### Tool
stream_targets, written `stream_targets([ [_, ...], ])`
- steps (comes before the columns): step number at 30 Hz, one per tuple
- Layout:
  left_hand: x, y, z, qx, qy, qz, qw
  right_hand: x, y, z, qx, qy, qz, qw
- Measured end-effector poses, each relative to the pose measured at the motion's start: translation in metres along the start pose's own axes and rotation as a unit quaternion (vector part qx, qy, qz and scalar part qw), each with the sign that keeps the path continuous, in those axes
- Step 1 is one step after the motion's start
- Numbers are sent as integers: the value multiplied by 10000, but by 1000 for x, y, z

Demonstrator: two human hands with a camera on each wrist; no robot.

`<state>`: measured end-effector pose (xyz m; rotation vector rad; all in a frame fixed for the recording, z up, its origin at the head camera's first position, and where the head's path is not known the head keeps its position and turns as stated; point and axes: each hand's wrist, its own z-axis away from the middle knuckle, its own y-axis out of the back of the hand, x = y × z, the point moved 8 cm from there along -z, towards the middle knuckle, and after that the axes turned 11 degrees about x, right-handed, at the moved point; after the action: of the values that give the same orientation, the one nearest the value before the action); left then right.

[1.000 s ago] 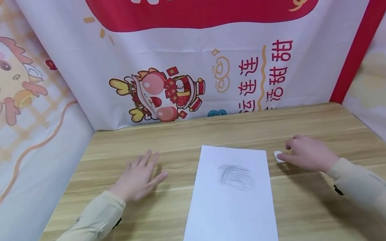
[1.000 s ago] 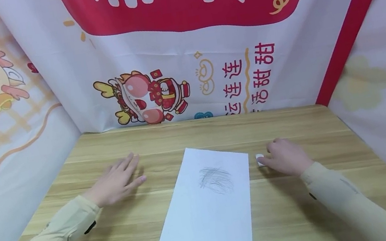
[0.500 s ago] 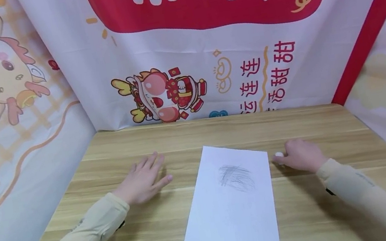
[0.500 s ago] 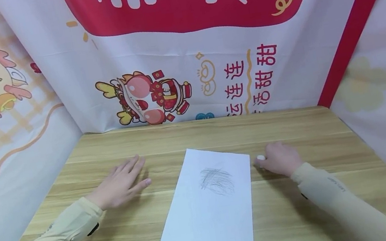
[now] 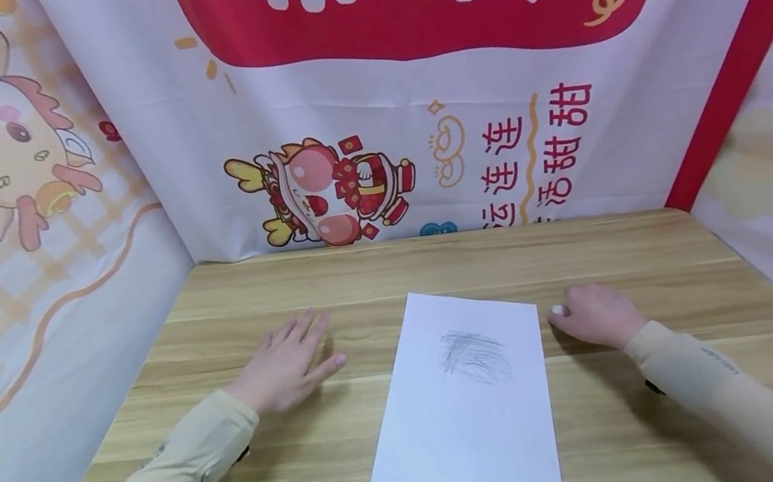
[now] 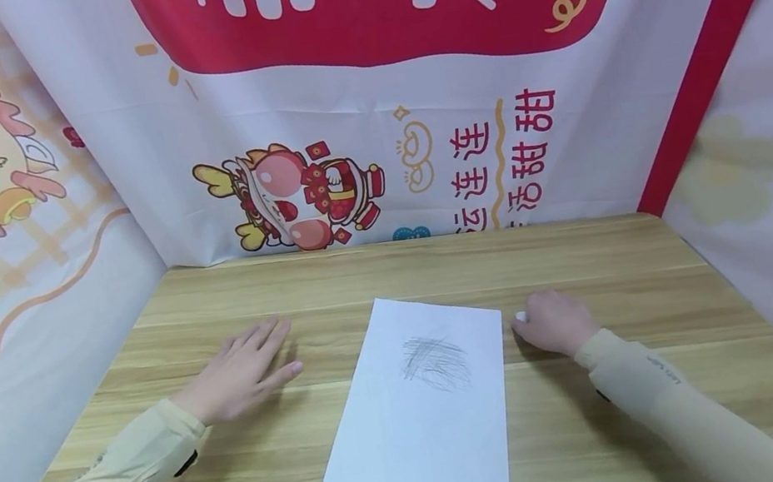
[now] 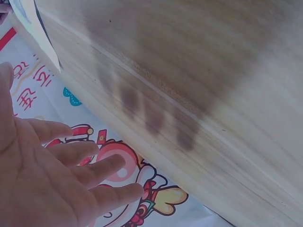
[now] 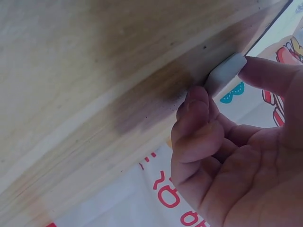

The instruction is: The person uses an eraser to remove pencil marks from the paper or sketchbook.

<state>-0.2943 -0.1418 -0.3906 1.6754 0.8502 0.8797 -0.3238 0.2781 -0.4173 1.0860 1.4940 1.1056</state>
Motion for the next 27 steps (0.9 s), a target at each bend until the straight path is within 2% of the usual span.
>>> stream_targets([
  [7, 0, -3, 1, -130, 55, 7, 9999, 1, 5, 3, 72, -16, -226, 9997],
  [17, 6, -6, -2, -226, 52, 29, 9997, 6, 27, 9, 393, -354, -901, 9945],
  [27, 16, -9, -9, -257, -84, -41, 9996, 1, 44, 11, 962, -89, -936, 9909],
])
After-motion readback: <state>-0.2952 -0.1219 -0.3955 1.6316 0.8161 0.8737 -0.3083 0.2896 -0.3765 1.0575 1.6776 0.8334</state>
